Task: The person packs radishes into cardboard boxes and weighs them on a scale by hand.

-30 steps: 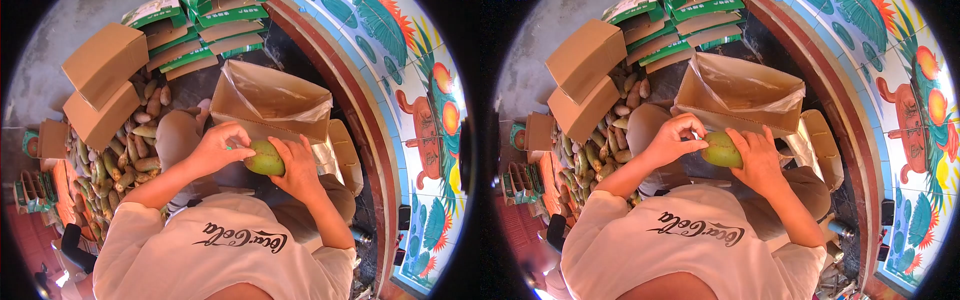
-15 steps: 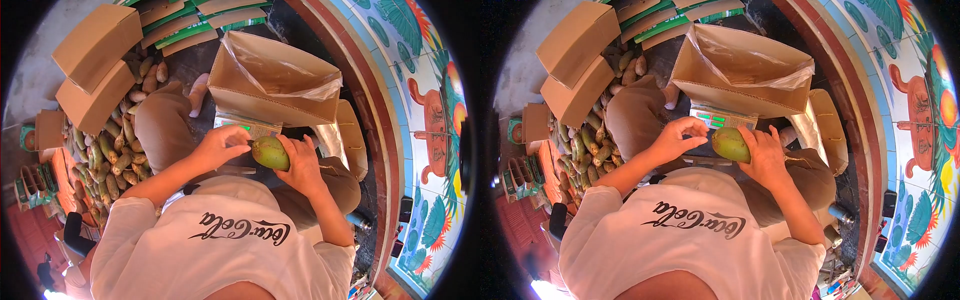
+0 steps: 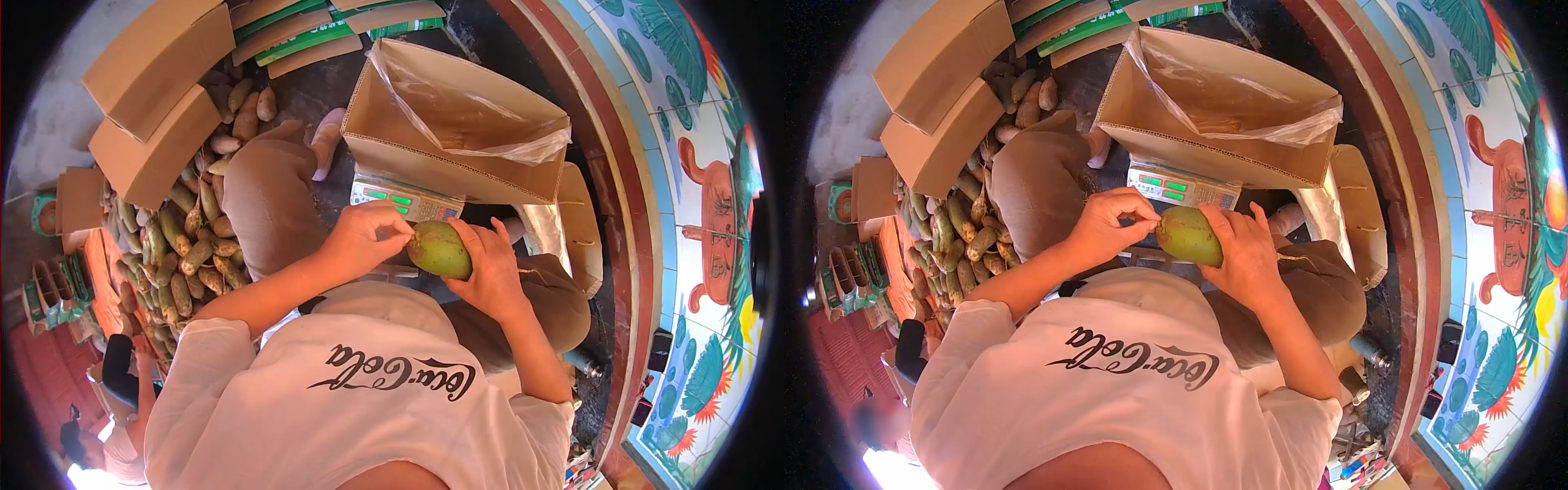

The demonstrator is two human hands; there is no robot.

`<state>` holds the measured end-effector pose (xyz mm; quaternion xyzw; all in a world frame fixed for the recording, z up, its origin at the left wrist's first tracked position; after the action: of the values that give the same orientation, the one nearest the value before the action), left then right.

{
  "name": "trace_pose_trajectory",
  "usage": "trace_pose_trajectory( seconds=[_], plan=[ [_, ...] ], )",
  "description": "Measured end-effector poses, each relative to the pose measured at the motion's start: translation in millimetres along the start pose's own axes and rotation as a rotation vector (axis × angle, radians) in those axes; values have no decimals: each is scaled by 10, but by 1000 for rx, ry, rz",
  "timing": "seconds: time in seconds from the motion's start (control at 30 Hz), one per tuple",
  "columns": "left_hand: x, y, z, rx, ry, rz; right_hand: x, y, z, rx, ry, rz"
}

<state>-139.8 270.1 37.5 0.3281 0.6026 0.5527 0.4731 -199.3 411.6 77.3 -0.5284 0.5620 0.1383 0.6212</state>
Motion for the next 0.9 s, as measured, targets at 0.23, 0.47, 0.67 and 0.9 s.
trace_pose_trajectory(
  seconds=[0.23, 0.47, 0.67, 0.9],
  plan=[
    [102, -328, 63, -425, -39, 403, 39, 100, 14, 42, -45, -43],
    [159, -352, 66, -406, -61, 367, 45, 47, 2, 7, -28, -42],
    [115, -166, 39, -274, -89, 202, 79, 102, 23, 32, -35, -64],
    [69, 17, 16, -105, -119, 44, 102, 79, 16, 29, -74, -75]
  ],
)
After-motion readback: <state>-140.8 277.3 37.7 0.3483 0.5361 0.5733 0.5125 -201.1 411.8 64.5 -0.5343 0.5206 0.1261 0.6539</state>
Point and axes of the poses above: each hand's wrist, its own z-axis away from the middle knuckle, its own x-axis out of the palm, y = z × x, the point moved 10 cm from there along -z, towards the middle knuckle, and after that the axes turned 10 degrees about y, right-handed, at the moved point
